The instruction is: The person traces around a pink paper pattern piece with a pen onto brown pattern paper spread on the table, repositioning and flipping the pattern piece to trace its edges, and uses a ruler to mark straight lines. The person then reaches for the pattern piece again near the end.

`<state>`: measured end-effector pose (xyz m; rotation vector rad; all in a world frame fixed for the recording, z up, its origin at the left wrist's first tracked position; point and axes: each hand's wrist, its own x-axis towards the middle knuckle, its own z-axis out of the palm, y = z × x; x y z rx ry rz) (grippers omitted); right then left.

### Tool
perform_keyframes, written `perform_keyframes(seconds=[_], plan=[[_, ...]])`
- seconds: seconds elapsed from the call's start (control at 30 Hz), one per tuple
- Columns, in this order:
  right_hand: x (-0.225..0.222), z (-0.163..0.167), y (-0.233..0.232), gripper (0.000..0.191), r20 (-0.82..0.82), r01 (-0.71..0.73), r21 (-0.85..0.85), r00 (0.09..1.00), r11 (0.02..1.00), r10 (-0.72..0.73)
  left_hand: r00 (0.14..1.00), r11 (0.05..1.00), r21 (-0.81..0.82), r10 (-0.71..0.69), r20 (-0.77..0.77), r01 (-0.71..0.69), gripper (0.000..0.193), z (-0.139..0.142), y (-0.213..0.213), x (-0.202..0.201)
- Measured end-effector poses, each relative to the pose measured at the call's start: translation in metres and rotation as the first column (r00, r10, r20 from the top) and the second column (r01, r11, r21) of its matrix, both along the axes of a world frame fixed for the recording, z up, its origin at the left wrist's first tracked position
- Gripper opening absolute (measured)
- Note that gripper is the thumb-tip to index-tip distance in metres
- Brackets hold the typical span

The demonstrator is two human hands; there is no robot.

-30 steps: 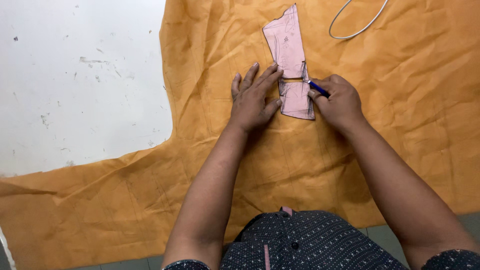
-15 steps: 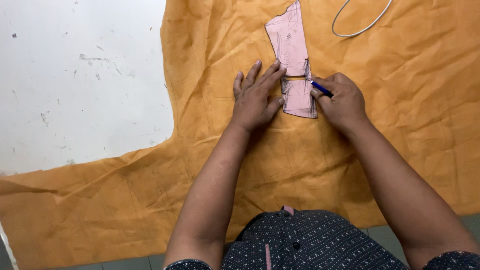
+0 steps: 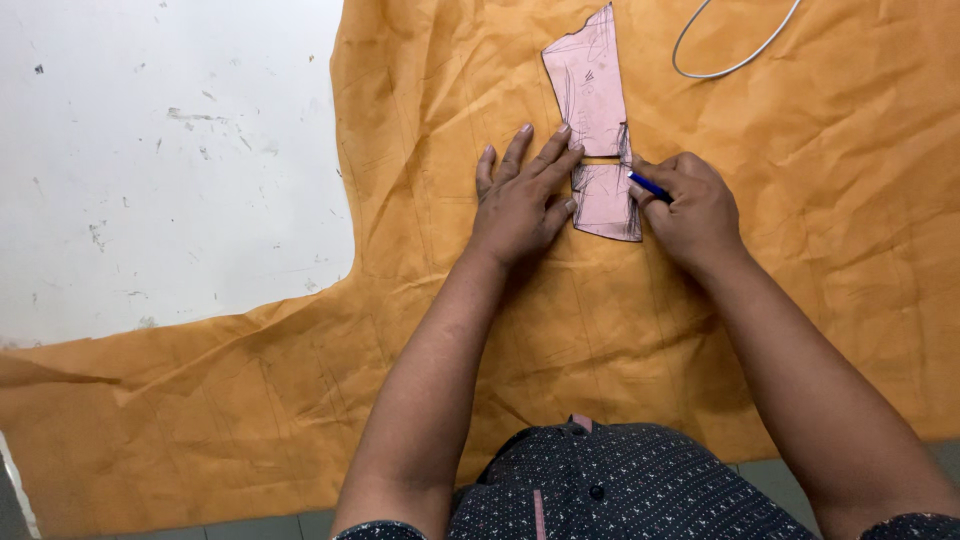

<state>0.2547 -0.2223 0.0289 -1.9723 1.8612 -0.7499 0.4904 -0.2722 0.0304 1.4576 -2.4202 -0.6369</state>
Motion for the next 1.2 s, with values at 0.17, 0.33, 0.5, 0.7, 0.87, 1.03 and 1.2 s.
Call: perform_keyframes(seconds=[0.17,0.33,0.5,0.7,0.87,1.03,1.2], plan=[[0.001,0.003,0.002,0.029,0.004,-0.002,-0.005,1.0,1.0,0.002,1.0,1.0,0.0,-0.011,0.023,0.011,0.061,-0.001,0.0,-0.001],[0.001,0.004,0.004,0.031,-0.001,0.012,0.003,1.0,1.0,-0.012,1.0,0.999,-0.03,-0.011,0.028,0.012,0.061,-0.003,0.001,-0.002],[0.0,0.002,0.005,0.029,0.003,0.018,0.023,1.0,1.0,-0.018,1.0,1.0,-0.016,-0.009,0.018,0.009,0.059,0.003,0.001,-0.002],[-0.001,0.014,-0.003,0.032,0.041,-0.06,0.033,0.997,0.998,0.058,1.0,1.0,-0.01,0.012,0.024,-0.011,0.055,0.015,0.002,-0.007],[-0.001,0.064,-0.018,0.016,0.022,-0.111,-0.182,0.993,0.977,0.117,0.988,0.994,0.003,-0.11,0.105,0.11,0.028,0.011,0.011,-0.042],[0.023,0.104,-0.036,0.021,0.091,-0.223,-0.002,0.971,0.975,0.222,0.971,0.993,-0.034,0.118,0.209,-0.113,0.048,0.002,0.049,-0.11],[0.053,0.097,-0.048,0.027,-0.041,-0.296,0.412,0.939,0.862,0.342,0.786,0.971,-0.007,-0.19,0.588,0.239,0.046,-0.012,0.064,-0.132]])
